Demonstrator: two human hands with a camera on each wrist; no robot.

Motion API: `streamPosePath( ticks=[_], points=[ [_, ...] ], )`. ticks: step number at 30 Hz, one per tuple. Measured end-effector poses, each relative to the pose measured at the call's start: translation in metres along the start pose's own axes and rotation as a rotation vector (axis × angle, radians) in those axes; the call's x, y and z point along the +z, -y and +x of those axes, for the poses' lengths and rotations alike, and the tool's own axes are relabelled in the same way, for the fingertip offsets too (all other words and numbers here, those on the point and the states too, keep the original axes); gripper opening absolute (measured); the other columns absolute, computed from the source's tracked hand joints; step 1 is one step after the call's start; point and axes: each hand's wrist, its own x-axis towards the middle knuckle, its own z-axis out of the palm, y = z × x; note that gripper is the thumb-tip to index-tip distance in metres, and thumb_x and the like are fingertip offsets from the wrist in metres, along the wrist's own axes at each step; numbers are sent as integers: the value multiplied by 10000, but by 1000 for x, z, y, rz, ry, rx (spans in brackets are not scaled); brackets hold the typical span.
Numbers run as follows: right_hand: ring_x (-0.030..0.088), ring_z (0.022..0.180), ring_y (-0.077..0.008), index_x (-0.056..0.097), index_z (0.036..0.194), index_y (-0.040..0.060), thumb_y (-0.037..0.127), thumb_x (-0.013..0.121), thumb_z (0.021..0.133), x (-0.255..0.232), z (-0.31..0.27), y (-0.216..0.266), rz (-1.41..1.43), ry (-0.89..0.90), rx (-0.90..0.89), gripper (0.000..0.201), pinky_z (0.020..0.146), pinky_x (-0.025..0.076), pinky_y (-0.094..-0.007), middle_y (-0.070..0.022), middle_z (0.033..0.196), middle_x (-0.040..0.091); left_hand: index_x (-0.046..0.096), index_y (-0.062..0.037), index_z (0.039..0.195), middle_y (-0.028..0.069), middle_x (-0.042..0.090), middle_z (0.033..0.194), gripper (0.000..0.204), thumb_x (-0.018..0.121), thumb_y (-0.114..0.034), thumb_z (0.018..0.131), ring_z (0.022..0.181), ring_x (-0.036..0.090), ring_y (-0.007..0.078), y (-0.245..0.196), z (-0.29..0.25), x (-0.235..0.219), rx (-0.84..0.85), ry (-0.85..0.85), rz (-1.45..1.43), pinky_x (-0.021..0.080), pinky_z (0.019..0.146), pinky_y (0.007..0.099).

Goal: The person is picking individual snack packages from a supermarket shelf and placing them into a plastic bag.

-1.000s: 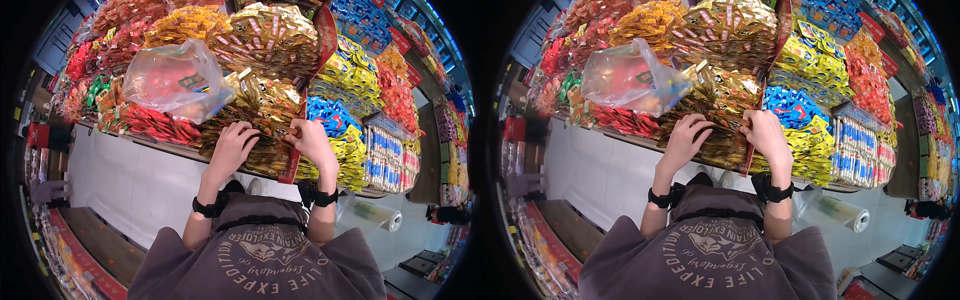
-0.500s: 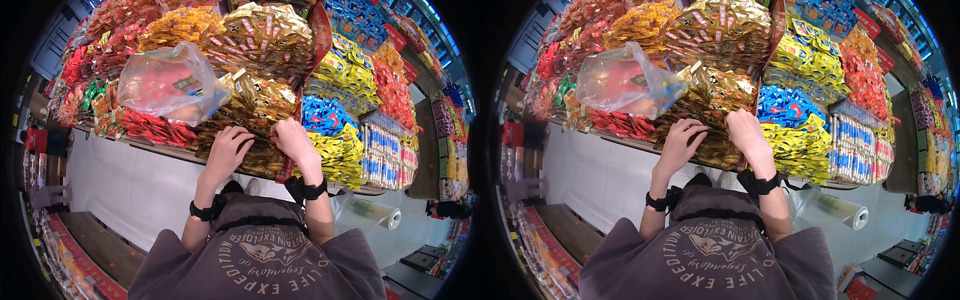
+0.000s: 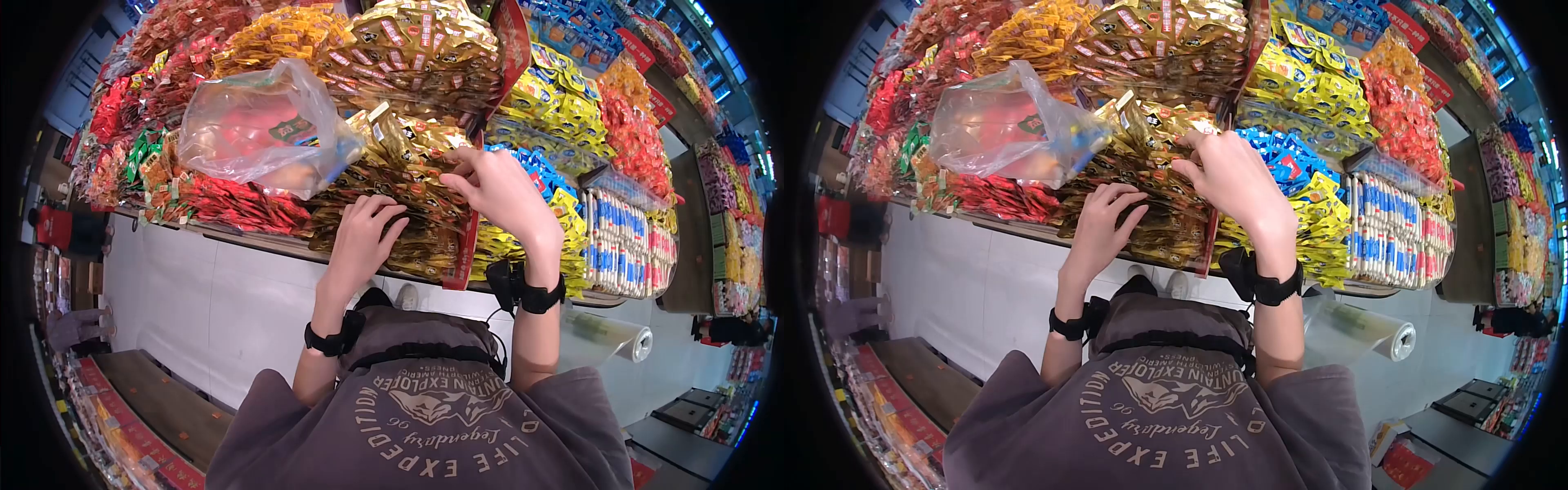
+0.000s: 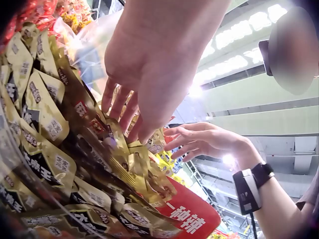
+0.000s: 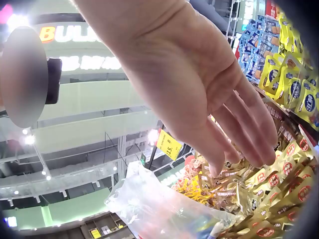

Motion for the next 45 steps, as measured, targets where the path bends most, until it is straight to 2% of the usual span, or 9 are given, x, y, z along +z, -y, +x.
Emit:
streamPosePath(
  ticks=[11,16,17,19,25,27,31,34,45],
  points=[
    [623,763,-396,647,923,13,125,623,816,32,68,-28,-399,-74,-255,157,678,500,-477,-222,766,635,615,-33,1121,90,606,1114,305,654,-192,864,1046,551,267,-8,-6,-2,-27,17,31,407,902,373],
    [637,781,-387,663,956,32,132,648,779,32,99,-49,-608,103,-328,203,705,521,-468,-206,799,658,613,-33,1130,83,605,1131,308,649,-186,865,1054,550,265,-7,-11,0,-16,11,25,402,920,372],
    [637,781,-387,663,956,32,132,648,779,33,104,-48,-609,101,-332,203,705,521,-468,-206,799,658,613,-33,1130,83,605,1131,308,649,-186,865,1054,550,265,-8,-11,0,-16,7,27,402,920,372],
    [660,825,-352,656,786,-2,27,670,695,35,114,-46,-605,167,-342,96,709,544,-429,-205,818,655,613,-33,1136,82,605,1133,313,648,-188,866,1055,548,265,-9,-13,-2,-22,13,36,401,929,374],
    [658,805,-329,681,862,40,143,709,729,33,136,-52,-539,248,-355,170,711,528,-414,-132,803,684,612,-36,1147,82,604,1136,323,648,-189,864,1061,543,266,-9,-14,-1,-32,20,32,400,943,374],
    [658,806,-324,676,863,39,143,718,730,31,141,-51,-414,370,-314,173,699,527,-403,-117,811,688,612,-36,1147,82,604,1136,324,649,-187,863,1058,543,267,-9,-15,-1,-29,18,33,401,942,374],
    [654,805,-341,647,862,8,110,700,738,32,149,-50,-405,360,-361,170,702,526,-425,-150,811,673,612,-35,1146,85,603,1133,324,651,-184,861,1053,543,270,-9,-14,-1,-15,7,35,406,937,375],
    [637,828,-386,589,828,-49,42,665,731,41,150,-48,-592,88,-597,153,717,519,-475,-214,792,631,612,-35,1146,90,603,1131,323,647,-187,864,1051,543,273,-7,-14,-1,-22,23,21,406,935,376],
    [636,845,-390,626,839,-30,122,718,751,32,148,-42,-562,240,-466,198,724,520,-458,-221,813,639,613,-28,1143,93,601,1124,319,639,-190,869,1045,540,274,-6,-15,-1,-27,25,4,402,936,380]
  ],
)
